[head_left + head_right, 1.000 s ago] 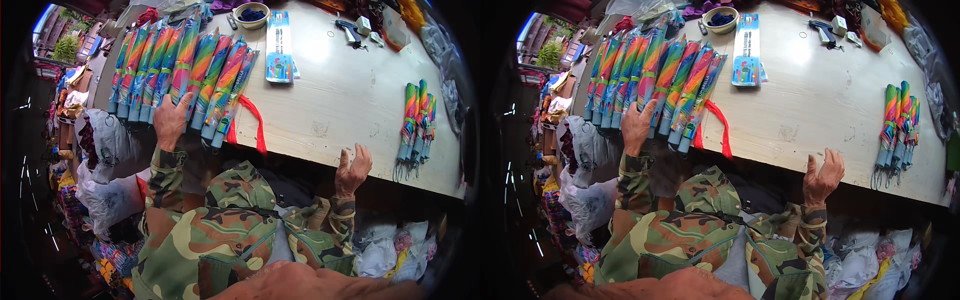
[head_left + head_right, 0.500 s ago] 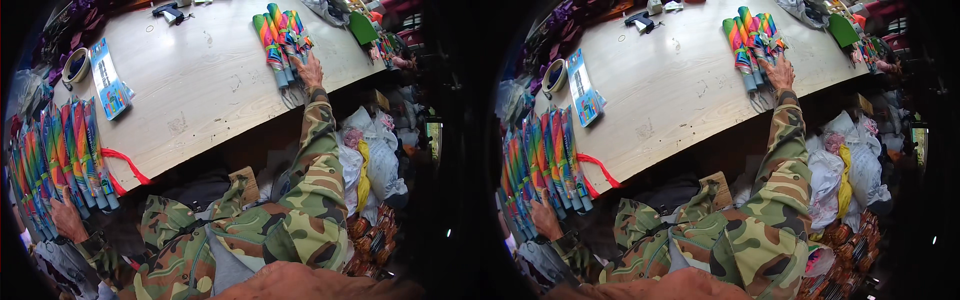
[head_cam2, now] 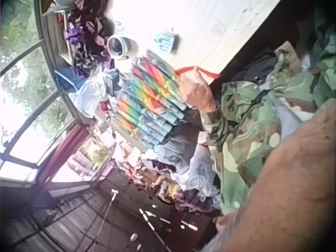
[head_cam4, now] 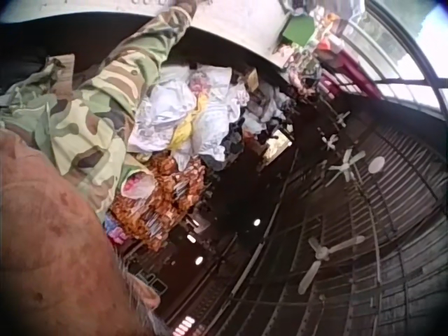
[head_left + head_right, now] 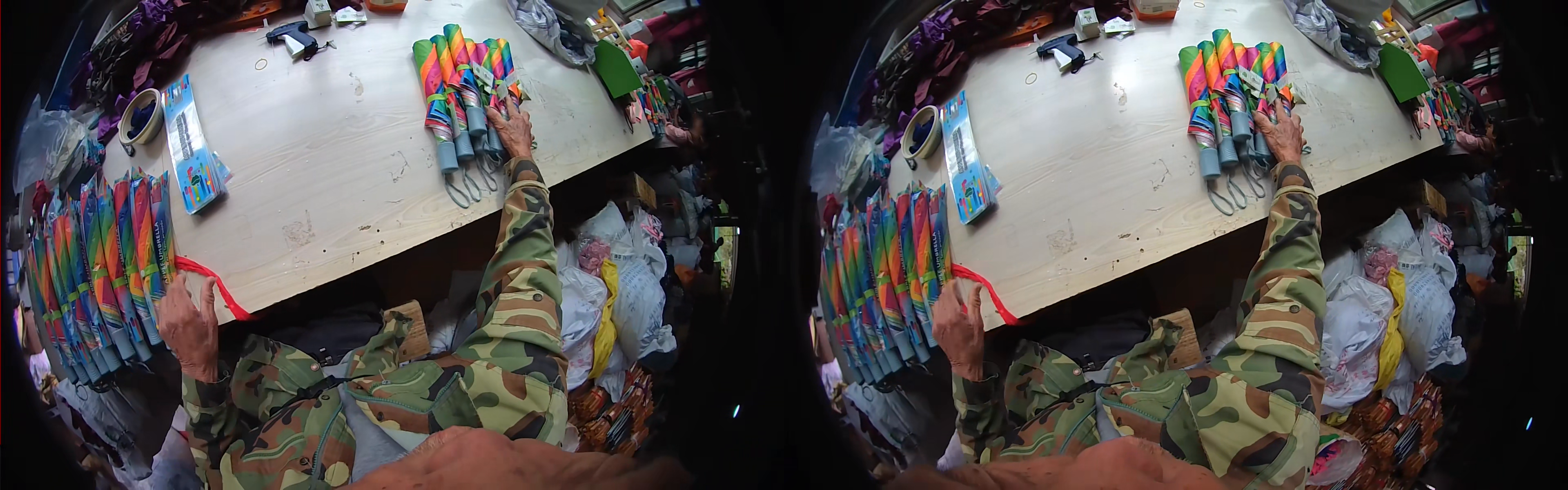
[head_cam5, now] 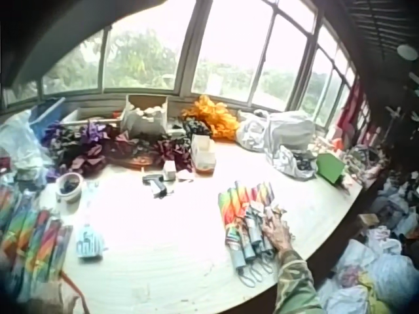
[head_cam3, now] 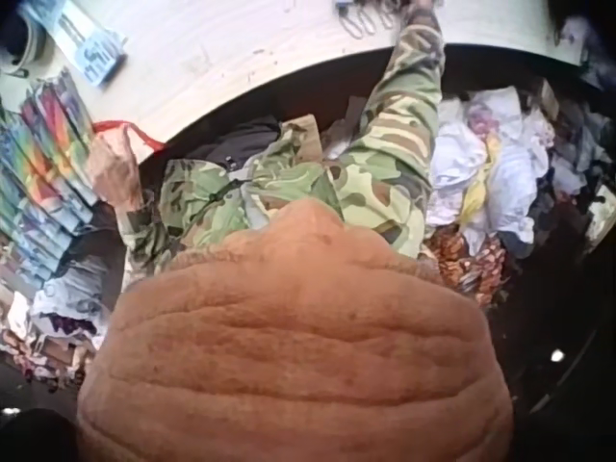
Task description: Manually inserting rainbow umbrellas into plastic packaging and applying stickers.
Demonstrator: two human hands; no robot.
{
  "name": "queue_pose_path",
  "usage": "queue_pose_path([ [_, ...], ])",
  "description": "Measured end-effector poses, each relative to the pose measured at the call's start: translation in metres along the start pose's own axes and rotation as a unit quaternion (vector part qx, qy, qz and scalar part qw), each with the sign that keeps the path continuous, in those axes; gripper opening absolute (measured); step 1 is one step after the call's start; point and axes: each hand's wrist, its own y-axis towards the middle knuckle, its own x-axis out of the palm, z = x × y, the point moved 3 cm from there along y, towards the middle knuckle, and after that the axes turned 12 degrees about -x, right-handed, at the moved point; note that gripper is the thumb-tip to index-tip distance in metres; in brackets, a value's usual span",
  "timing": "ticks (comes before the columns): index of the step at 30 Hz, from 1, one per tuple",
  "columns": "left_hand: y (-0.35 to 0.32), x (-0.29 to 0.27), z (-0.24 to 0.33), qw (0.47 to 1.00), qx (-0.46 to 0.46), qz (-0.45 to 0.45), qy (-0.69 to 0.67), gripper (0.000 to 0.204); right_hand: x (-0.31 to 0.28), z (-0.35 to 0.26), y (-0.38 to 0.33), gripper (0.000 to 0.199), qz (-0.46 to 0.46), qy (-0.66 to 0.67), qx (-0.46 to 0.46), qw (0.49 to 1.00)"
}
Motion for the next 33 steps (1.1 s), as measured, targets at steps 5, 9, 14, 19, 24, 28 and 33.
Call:
queue_pose_path([
  [5,0.014,0.07,0.111,0.974,0.113,-0.078,-0.181,0.062,0.006,-0.03,-0.025,0.099,0.011,0.0,-0.049,0.999],
  [9,0.021,0.087,0.175,0.943,0.19,-0.116,-0.249,0.068,0.017,-0.062,-0.05,0.096,0.024,0.003,-0.098,0.995],
  [14,-0.004,0.085,0.181,0.922,0.23,-0.151,-0.271,0.069,0.011,-0.111,-0.083,0.077,0.007,-0.024,-0.121,0.992],
  [19,-0.034,0.085,0.132,0.924,0.185,-0.176,-0.286,0.062,0.006,-0.227,-0.158,0.037,0.251,-0.041,-0.281,0.925],
  [24,-0.036,0.078,0.126,0.865,0.093,-0.282,-0.404,0.054,0.045,-0.303,-0.202,0.034,0.208,-0.042,-0.366,0.906],
  [28,-0.029,0.082,0.121,0.791,-0.023,-0.361,-0.493,0.048,0.076,-0.312,-0.21,0.053,0.156,-0.157,-0.284,0.933],
  [33,-0.031,0.098,0.111,0.63,-0.172,-0.427,-0.626,0.061,0.055,-0.325,-0.278,0.061,-0.031,0.247,-0.215,0.944],
])
